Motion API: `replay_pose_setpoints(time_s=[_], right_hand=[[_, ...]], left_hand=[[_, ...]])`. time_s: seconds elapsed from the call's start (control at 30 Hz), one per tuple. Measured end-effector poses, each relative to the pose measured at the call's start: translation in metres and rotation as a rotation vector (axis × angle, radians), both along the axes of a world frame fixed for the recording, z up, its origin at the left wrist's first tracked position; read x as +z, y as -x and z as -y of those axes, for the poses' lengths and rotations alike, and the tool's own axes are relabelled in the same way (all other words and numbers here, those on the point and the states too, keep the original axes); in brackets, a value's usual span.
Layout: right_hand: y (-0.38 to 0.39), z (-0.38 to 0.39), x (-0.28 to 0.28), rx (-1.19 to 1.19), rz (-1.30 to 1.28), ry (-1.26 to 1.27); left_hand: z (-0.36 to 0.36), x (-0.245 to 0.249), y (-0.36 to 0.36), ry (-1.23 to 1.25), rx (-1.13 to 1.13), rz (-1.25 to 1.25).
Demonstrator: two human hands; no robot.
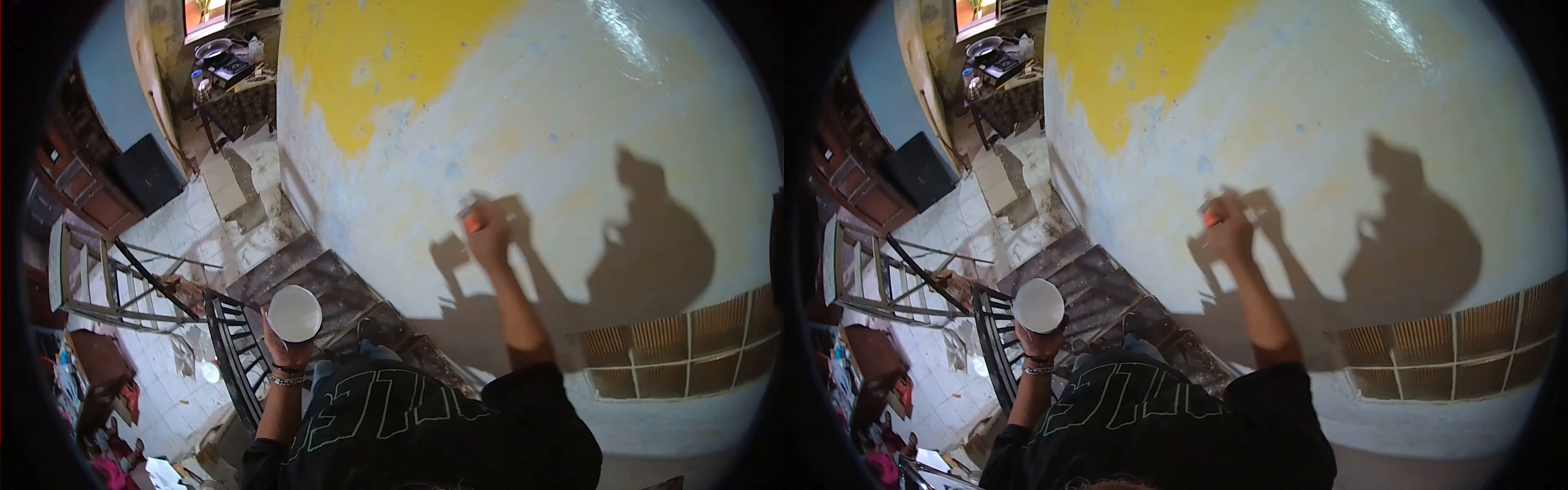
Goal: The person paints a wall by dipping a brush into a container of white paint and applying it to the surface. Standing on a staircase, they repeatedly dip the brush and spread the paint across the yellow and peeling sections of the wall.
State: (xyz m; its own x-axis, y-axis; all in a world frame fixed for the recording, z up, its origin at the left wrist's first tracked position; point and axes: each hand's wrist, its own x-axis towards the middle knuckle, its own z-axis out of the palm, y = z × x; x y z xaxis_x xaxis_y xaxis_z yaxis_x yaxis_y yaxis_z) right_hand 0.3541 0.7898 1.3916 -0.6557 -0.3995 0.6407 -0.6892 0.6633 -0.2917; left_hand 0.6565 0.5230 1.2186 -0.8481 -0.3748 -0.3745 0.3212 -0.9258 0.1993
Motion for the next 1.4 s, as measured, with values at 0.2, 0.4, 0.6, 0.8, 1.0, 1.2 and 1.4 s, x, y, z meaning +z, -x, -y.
replay_pose_setpoints(time_s=[0.2,0.4,0.6,0.8,1.0,1.2,1.4], right_hand=[[0.020,-0.031,-0.112,0.043,-0.124,-0.391],[0.009,-0.030,0.124,0.051,-0.610,-0.130],[-0.016,-0.024,0.087,0.041,-0.217,0.122],[-0.027,0.001,-0.153,0.143,0.394,-0.150],[-0.029,0.024,-0.231,0.244,0.384,-0.285],[0.019,0.034,-0.296,0.401,0.331,-0.330],[0.063,0.029,-0.314,0.229,0.351,-0.496]], left_hand=[[-0.003,0.018,-0.013,0.200,0.025,0.089],[-0.004,-0.010,-0.017,-0.021,-0.006,0.006],[-0.010,0.005,-0.011,-0.037,-0.016,-0.035],[-0.016,-0.015,-0.029,-0.012,0.046,-0.005],[-0.037,-0.034,-0.044,0.142,0.193,-0.050],[-0.043,-0.012,-0.026,-0.003,0.177,0.102],[-0.043,-0.024,-0.011,0.015,0.139,0.119]])
